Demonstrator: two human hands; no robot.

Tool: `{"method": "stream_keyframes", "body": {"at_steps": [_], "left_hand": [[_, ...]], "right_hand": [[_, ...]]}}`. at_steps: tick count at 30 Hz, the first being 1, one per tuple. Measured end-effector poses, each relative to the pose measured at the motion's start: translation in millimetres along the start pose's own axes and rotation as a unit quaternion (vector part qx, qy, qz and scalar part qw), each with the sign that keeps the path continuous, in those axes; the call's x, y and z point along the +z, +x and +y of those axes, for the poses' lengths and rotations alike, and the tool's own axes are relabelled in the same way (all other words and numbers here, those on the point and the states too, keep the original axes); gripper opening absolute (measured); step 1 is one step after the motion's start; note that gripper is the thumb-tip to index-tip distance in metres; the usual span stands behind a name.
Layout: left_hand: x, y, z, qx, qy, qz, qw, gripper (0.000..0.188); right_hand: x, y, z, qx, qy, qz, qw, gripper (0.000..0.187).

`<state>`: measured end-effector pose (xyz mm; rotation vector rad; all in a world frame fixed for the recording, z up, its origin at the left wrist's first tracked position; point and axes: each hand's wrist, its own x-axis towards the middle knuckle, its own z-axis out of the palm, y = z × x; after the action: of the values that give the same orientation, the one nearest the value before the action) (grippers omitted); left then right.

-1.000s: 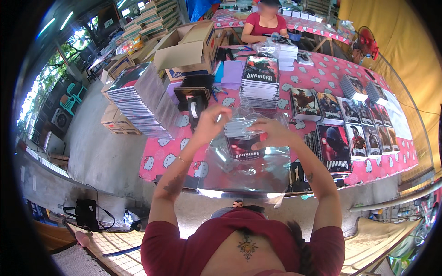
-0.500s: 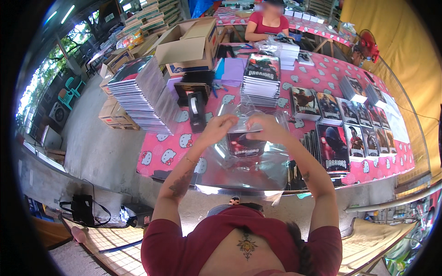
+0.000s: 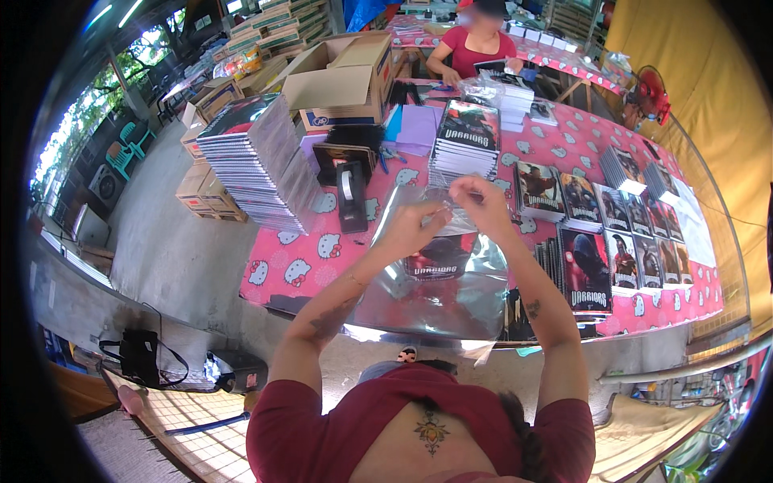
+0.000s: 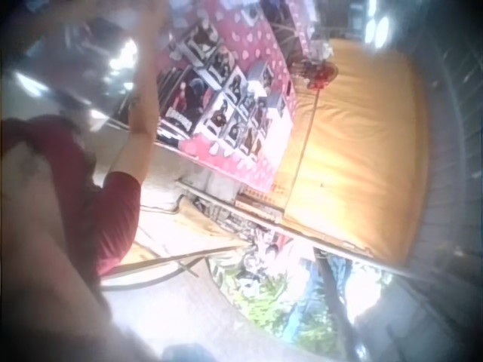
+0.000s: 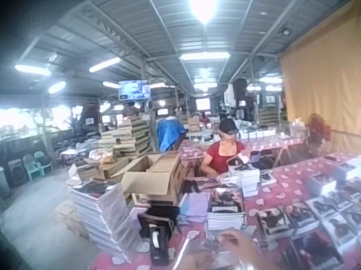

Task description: The person places stacks of notebooks into plastic bags, seals them with tape, and stacks the packaged notebooks on a table.

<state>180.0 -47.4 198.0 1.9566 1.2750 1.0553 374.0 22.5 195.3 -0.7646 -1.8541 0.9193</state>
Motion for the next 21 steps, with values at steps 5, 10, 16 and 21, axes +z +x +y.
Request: {"method": "stream_keyframes", "body": {"at_steps": [5, 10, 16, 21], "left_hand": [[2, 19, -17, 0.045, -0.109, 0.178, 0.977, 0.031], [-15, 39, -77, -0.146, -0.067, 0.015, 0.987, 0.047], [-15, 47, -71, -0.003, -0.249, -0.040, 0.968, 0.065], [-21, 38, -83, -0.067, -0.234, -0.112, 0.963, 0.047]], "right_hand": [[2, 32, 30, 0.124, -0.032, -0.033, 0.991, 0.038], [8, 57, 32, 0.106, -0.014, -0.105, 0.989, 0.044], [-9, 29, 48, 0.162, 0.214, -0.111, 0.957, 0.034], [-10, 34, 54, 0.159, 0.097, -0.208, 0.960, 0.042]]}}
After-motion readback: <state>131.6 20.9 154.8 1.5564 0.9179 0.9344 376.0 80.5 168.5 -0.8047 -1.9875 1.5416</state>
